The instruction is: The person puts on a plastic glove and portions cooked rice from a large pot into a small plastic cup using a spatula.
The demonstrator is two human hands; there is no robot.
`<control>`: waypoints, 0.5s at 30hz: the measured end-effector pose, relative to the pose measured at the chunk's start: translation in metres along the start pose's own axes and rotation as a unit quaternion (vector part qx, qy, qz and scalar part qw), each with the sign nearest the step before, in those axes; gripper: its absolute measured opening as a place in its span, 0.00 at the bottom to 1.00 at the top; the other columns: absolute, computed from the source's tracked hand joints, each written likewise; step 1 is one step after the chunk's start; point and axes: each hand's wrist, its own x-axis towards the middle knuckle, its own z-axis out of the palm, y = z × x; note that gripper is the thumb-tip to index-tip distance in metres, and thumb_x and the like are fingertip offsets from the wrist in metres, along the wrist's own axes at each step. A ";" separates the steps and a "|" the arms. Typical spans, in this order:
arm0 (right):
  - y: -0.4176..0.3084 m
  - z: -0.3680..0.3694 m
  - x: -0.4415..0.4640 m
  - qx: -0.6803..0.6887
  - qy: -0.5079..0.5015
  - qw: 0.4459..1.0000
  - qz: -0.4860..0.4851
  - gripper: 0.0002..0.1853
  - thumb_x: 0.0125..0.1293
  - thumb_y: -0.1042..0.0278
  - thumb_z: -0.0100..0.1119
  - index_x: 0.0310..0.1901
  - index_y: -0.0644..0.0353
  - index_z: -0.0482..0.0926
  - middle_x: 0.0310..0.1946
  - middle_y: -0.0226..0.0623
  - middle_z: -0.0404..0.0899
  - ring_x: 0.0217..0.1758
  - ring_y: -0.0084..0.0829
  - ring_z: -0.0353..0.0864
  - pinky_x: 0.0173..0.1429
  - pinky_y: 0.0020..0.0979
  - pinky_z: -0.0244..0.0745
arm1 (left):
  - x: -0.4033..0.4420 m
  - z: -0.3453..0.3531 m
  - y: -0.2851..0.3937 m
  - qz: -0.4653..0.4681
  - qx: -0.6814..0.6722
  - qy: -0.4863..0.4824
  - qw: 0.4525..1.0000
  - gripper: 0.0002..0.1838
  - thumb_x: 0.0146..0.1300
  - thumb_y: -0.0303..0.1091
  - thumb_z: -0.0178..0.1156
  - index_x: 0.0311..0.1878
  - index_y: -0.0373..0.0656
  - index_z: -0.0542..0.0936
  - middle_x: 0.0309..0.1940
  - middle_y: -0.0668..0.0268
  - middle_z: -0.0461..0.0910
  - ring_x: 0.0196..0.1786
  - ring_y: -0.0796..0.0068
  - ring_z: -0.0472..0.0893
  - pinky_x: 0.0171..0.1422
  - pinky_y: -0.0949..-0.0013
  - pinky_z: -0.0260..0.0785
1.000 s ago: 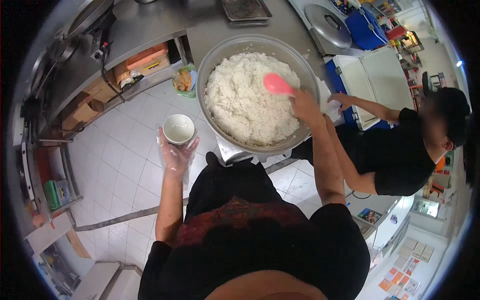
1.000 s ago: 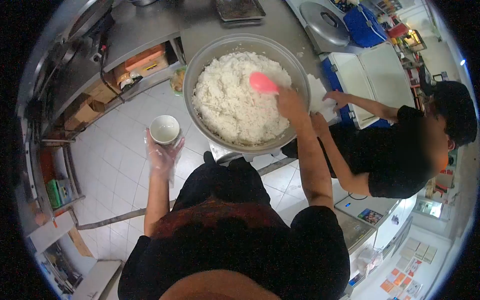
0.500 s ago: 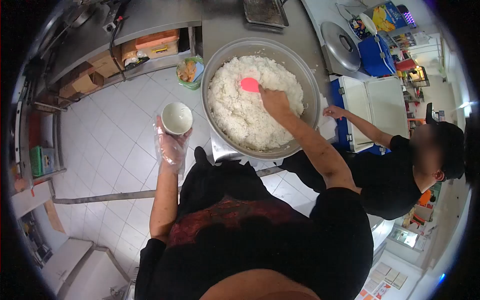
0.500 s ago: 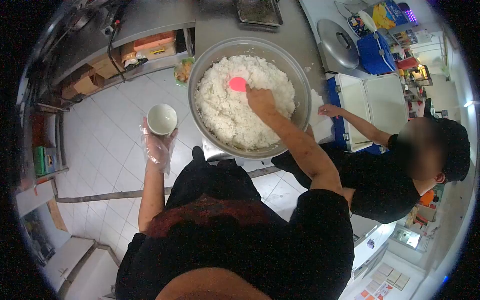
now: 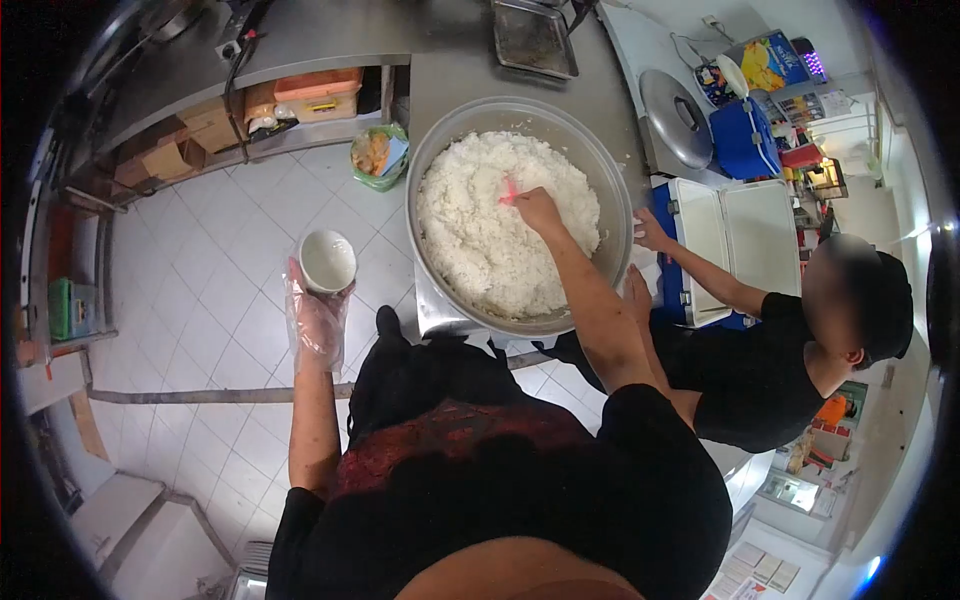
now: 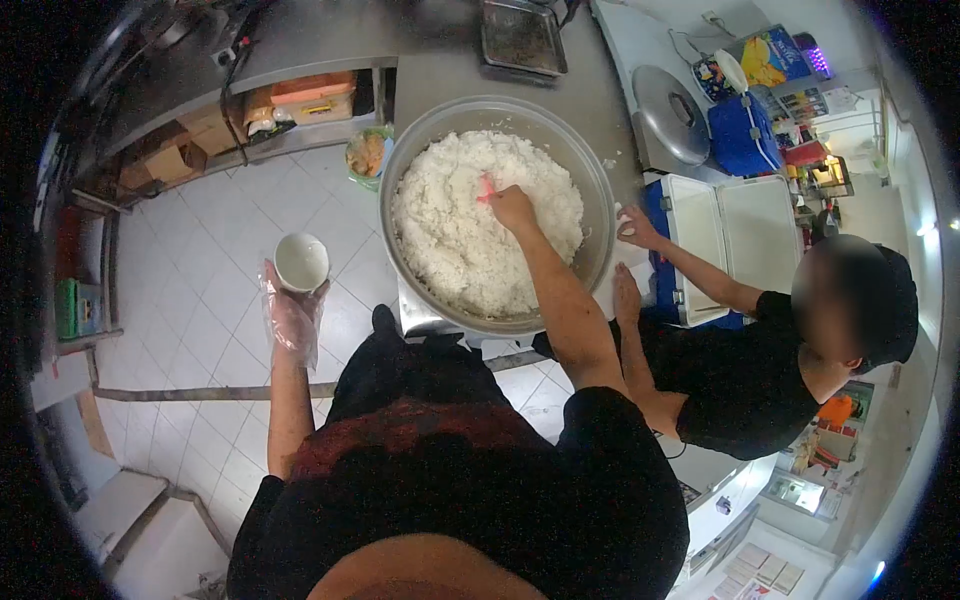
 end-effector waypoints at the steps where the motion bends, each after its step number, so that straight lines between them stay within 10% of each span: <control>1: -0.006 -0.005 -0.004 0.053 -0.014 0.998 0.006 0.20 0.60 0.55 0.62 0.43 0.67 0.83 0.33 0.47 0.83 0.39 0.39 0.83 0.43 0.38 0.75 | 0.002 0.013 0.003 -0.007 0.003 -0.010 1.000 0.36 0.68 0.67 0.46 0.70 0.52 0.63 0.62 0.64 0.71 0.62 0.65 0.73 0.63 0.55 0.67; 9: -0.035 -0.074 -0.077 0.326 -0.078 0.934 0.121 0.12 0.63 0.63 0.62 0.37 0.65 0.84 0.19 0.23 0.70 0.19 0.22 0.65 0.23 0.27 0.60 | 0.074 0.152 -0.061 -0.009 0.161 -0.154 0.975 0.33 0.68 0.61 0.52 0.69 0.52 0.61 0.63 0.63 0.67 0.59 0.65 0.72 0.54 0.54 0.72; 12: -0.040 -0.087 -0.098 0.264 0.077 0.956 -0.101 0.10 0.66 0.64 0.58 0.39 0.61 0.83 0.18 0.25 0.74 0.17 0.28 0.71 0.21 0.33 0.64 | 0.098 0.195 -0.109 -0.072 0.146 -0.143 0.976 0.30 0.69 0.63 0.48 0.65 0.55 0.64 0.61 0.64 0.68 0.55 0.67 0.73 0.53 0.56 0.70; 15: -0.062 -0.086 -0.125 -0.183 0.254 0.931 -0.190 0.12 0.66 0.64 0.56 0.43 0.61 0.83 0.21 0.35 0.80 0.21 0.38 0.80 0.25 0.40 0.72 | 0.107 0.229 -0.146 -0.198 -0.041 -0.232 0.952 0.32 0.68 0.68 0.44 0.66 0.57 0.65 0.62 0.64 0.67 0.54 0.66 0.74 0.54 0.58 0.68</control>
